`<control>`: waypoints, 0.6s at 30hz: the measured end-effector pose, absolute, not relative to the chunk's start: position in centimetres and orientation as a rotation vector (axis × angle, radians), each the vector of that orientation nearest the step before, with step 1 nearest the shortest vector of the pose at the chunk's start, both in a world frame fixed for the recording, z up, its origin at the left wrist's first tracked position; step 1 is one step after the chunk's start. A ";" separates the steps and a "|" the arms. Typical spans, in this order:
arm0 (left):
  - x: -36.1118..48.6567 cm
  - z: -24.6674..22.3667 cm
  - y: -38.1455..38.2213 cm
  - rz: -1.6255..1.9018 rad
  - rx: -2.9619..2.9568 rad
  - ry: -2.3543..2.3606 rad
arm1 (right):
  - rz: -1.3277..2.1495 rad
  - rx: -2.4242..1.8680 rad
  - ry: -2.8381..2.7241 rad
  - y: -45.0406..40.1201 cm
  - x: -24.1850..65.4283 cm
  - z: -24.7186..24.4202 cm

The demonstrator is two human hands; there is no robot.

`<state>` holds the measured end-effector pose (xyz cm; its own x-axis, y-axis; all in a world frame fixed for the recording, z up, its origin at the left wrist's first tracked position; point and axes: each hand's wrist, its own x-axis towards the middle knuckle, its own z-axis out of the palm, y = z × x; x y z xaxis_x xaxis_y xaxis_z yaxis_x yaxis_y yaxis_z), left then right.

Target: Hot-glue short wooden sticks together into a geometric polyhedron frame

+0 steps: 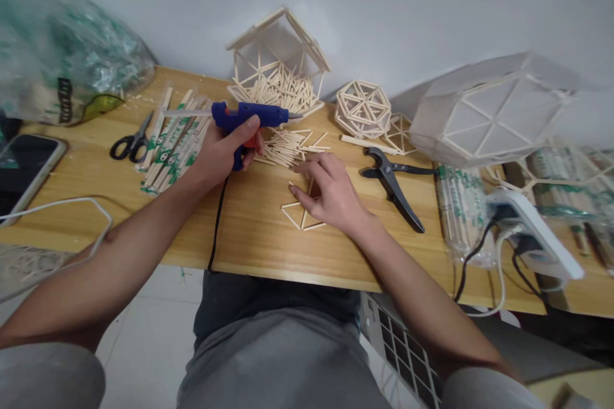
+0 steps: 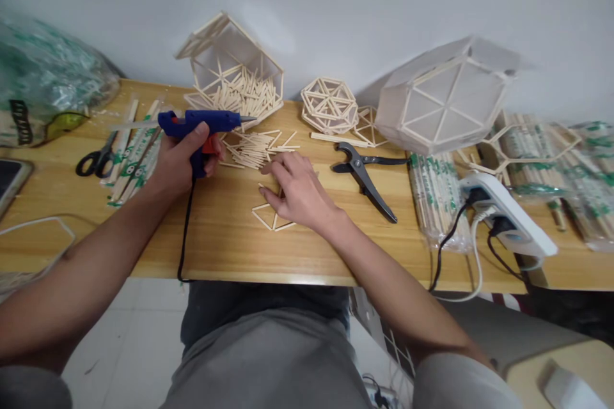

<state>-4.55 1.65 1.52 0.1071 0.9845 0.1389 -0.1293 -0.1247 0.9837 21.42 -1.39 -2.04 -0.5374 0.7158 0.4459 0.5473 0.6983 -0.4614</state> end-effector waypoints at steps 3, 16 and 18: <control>-4.5 1.7 1.6 1.273 1.268 0.958 | 0.355 -0.959 -2.263 -1.4 21.4 -1.8; -4.5 2.3 1.9 1.312 1.187 0.969 | 0.558 -0.863 -2.148 -1.8 22.2 -0.4; -4.6 2.3 1.9 1.308 1.193 0.992 | 0.549 -0.767 -2.257 -1.4 22.1 0.0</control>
<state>-4.56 1.91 2.29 0.0559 0.9925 0.1088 -0.1634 -0.0984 0.9816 22.08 -1.42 -0.04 -0.5941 0.6553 0.4666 0.3678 0.7371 -0.5669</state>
